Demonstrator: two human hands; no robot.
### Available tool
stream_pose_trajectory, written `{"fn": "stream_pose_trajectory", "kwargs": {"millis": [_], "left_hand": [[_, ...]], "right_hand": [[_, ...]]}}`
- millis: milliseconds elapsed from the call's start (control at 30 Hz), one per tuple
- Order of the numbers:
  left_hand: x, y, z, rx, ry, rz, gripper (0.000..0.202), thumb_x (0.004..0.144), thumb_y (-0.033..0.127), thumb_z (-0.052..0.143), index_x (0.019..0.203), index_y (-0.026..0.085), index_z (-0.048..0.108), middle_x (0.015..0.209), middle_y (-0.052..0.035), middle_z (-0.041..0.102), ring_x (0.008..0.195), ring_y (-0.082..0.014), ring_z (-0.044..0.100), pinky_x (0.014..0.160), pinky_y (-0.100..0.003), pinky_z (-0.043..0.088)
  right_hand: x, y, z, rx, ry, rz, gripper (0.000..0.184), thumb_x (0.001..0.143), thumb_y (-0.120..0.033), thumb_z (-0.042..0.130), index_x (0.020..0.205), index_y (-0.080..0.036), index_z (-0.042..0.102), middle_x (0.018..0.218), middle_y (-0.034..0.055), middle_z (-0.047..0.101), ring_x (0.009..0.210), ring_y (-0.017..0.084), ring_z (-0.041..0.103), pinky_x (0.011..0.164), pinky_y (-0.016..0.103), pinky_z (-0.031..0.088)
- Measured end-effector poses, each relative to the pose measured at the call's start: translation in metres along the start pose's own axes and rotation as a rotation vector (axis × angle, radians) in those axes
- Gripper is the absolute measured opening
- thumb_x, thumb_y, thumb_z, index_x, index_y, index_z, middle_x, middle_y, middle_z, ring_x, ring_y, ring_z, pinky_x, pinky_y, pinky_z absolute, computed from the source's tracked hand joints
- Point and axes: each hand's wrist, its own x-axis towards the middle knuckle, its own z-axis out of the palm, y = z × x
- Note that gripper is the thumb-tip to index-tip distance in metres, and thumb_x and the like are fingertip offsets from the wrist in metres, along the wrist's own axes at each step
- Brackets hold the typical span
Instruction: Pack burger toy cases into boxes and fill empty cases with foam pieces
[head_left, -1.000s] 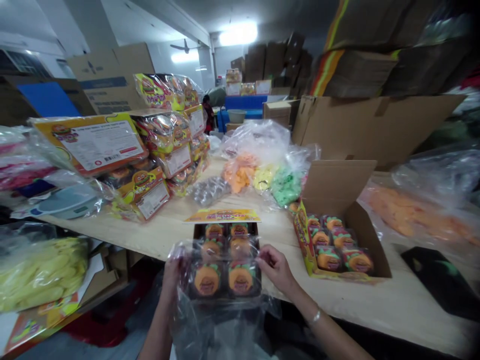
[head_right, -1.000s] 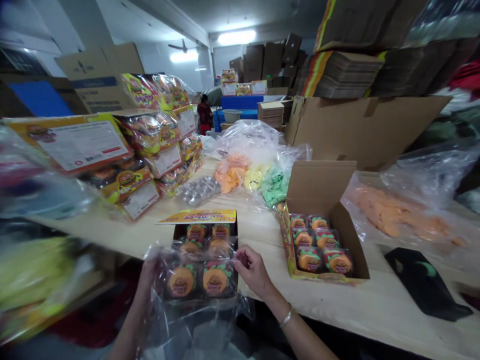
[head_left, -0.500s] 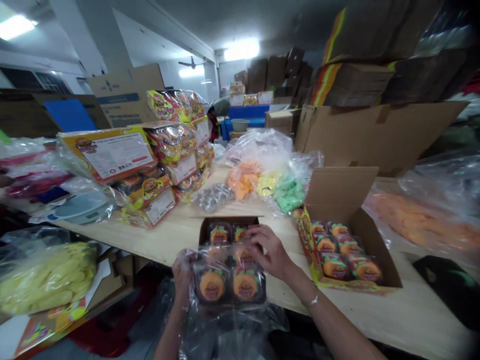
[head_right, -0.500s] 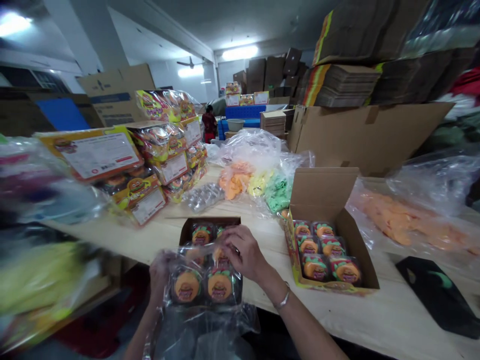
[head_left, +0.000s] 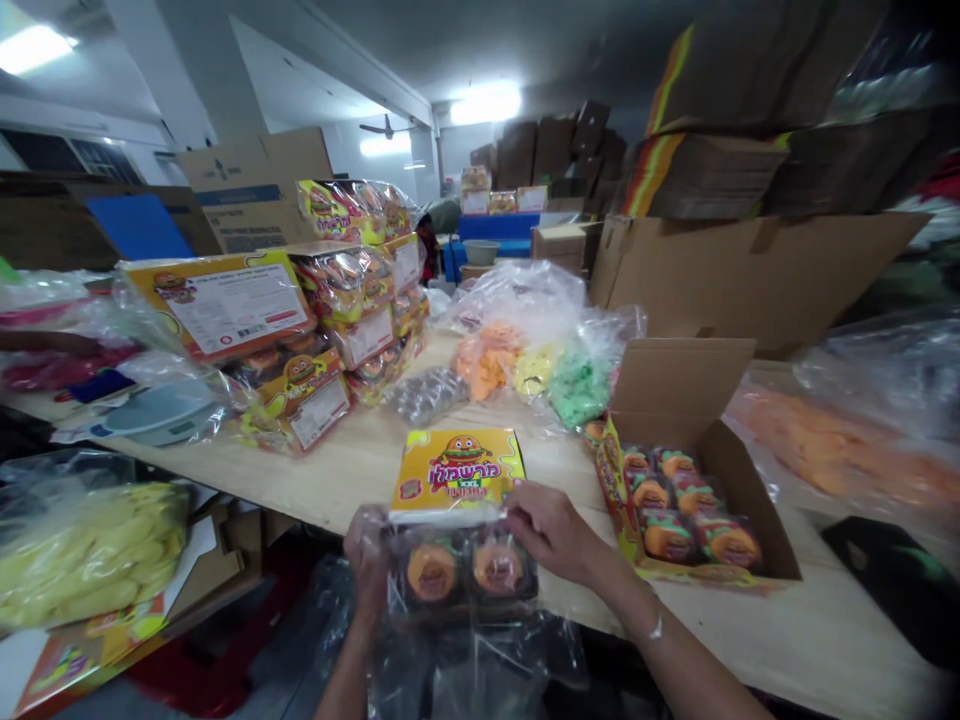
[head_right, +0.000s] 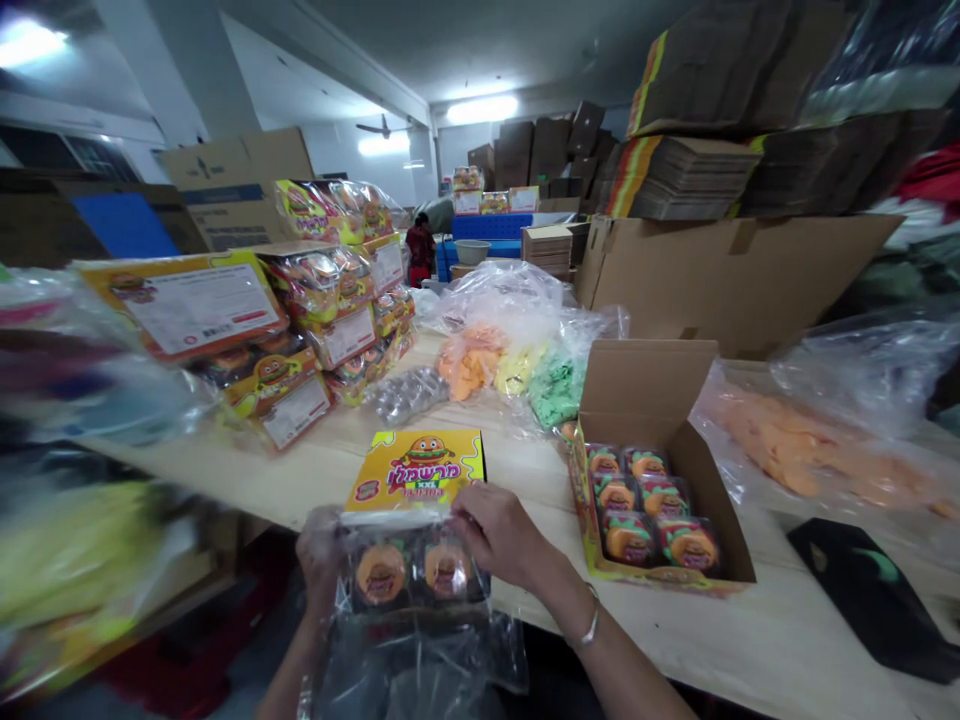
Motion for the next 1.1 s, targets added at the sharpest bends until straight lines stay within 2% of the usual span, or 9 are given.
{"fn": "stream_pose_trajectory", "kwargs": {"millis": [100,233,333,433,633,800,867,967,1100], "left_hand": [[-0.004,0.004,0.0,-0.045,0.072,0.043,0.02,0.069,0.038,0.061,0.069,0.019,0.058,0.07,-0.0007,0.058,0.064,-0.0157,0.052,0.057,-0.026,0.045],[-0.003,0.017,0.006,-0.061,-0.01,-0.048,0.029,0.074,0.04,0.058,0.086,0.015,0.066,0.086,-0.0067,0.067,0.073,-0.0195,0.06,0.064,-0.029,0.051],[0.007,0.023,0.012,-0.01,-0.058,-0.104,0.023,0.074,0.038,0.059,0.076,0.016,0.063,0.071,-0.0031,0.063,0.066,-0.0171,0.057,0.058,-0.026,0.048],[0.023,0.02,0.017,0.035,-0.105,-0.121,0.019,0.071,0.037,0.06,0.069,0.018,0.057,0.062,0.0024,0.055,0.06,-0.0134,0.05,0.054,-0.022,0.042],[0.058,0.003,0.031,0.118,-0.21,-0.224,0.025,0.066,0.039,0.061,0.056,0.02,0.047,0.051,0.0045,0.047,0.05,-0.0115,0.043,0.047,-0.021,0.036],[0.075,-0.01,0.039,0.172,-0.266,-0.282,0.023,0.065,0.039,0.06,0.056,0.019,0.052,0.053,0.0003,0.055,0.056,-0.0159,0.05,0.05,-0.024,0.038],[0.079,-0.012,0.042,0.168,-0.265,-0.265,0.024,0.066,0.042,0.058,0.063,0.018,0.057,0.061,-0.0018,0.061,0.062,-0.0171,0.053,0.054,-0.025,0.041],[0.088,-0.012,0.049,0.138,-0.293,-0.219,0.026,0.069,0.041,0.056,0.074,0.017,0.063,0.08,-0.0042,0.067,0.075,-0.0189,0.057,0.064,-0.026,0.045],[0.105,-0.012,0.061,0.145,-0.336,-0.191,0.013,0.064,0.026,0.062,0.055,0.019,0.057,0.064,-0.0009,0.061,0.073,-0.0176,0.053,0.067,-0.024,0.044]], "right_hand": [[-0.01,0.003,0.014,0.024,0.003,0.148,0.016,0.095,-0.024,0.043,0.081,-0.021,0.052,0.071,0.001,0.059,0.062,0.015,0.053,0.058,0.027,0.037],[-0.011,0.011,0.022,0.267,0.108,0.346,0.018,0.097,-0.033,0.042,0.084,-0.022,0.049,0.065,-0.002,0.055,0.057,0.013,0.05,0.054,0.025,0.035],[-0.011,0.018,0.02,0.452,0.198,0.44,0.021,0.092,-0.041,0.051,0.087,-0.021,0.051,0.059,-0.006,0.044,0.051,0.011,0.042,0.049,0.023,0.031],[-0.016,0.028,0.019,0.479,0.285,0.505,0.026,0.085,-0.045,0.06,0.088,-0.019,0.057,0.058,-0.0074,0.037,0.051,0.01,0.035,0.048,0.023,0.027],[-0.011,0.052,0.034,0.614,0.54,0.664,0.034,0.073,-0.049,0.071,0.073,-0.018,0.057,0.061,-0.004,0.049,0.056,0.011,0.041,0.052,0.023,0.033],[-0.002,0.063,0.051,0.787,0.634,0.746,0.038,0.07,-0.053,0.071,0.076,-0.019,0.055,0.064,-0.0041,0.052,0.056,0.01,0.043,0.052,0.022,0.036],[-0.017,0.064,0.055,0.846,0.588,0.761,0.039,0.073,-0.055,0.069,0.076,-0.019,0.054,0.06,-0.0054,0.048,0.051,0.009,0.039,0.048,0.021,0.032],[-0.057,0.065,0.058,1.027,0.311,0.749,0.039,0.073,-0.056,0.07,0.072,-0.019,0.055,0.053,-0.0071,0.045,0.045,0.007,0.033,0.045,0.02,0.026],[-0.099,0.066,0.053,1.107,-0.03,0.76,0.036,0.061,-0.045,0.082,0.062,-0.017,0.06,0.052,-0.0046,0.051,0.047,0.007,0.039,0.047,0.02,0.03]]}}
